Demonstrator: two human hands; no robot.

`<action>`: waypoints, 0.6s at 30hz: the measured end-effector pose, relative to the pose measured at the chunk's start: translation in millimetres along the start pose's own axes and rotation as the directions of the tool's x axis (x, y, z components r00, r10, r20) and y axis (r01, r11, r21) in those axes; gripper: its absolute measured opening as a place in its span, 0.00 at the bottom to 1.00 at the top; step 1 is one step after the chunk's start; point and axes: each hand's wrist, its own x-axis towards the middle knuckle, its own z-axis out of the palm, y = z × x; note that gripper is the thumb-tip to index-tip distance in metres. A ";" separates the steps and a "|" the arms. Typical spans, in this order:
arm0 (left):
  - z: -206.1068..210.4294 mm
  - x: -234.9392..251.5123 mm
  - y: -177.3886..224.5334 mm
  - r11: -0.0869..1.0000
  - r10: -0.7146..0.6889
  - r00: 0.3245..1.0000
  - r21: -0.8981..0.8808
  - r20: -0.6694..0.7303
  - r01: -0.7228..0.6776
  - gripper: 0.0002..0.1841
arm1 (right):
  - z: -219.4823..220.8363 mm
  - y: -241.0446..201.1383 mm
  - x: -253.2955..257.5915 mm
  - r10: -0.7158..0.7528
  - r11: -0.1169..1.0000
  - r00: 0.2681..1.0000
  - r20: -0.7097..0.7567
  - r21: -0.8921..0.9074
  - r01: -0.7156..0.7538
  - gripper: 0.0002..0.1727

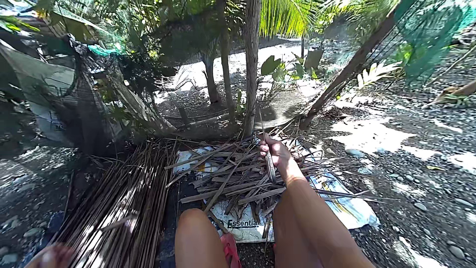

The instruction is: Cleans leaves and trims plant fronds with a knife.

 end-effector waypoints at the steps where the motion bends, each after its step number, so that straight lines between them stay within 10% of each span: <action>1: 45.0 1.0 4.7 0.998 0.006 1.000 -0.059 0.000 -0.006 0.11 | 4.9 3.3 -4.2 0.009 0.998 0.999 0.052 -0.067 -0.006 0.21; 8: 295.2 -55.9 50.0 0.927 -0.062 0.984 -0.356 0.166 0.118 0.10 | -7.7 53.9 -18.6 0.146 0.936 0.893 0.426 -0.353 0.015 0.19; 18: 369.8 -120.6 35.2 0.917 -0.044 0.935 -0.357 0.352 0.177 0.11 | -1.2 81.7 -17.7 0.192 0.907 0.888 0.417 -0.420 0.001 0.23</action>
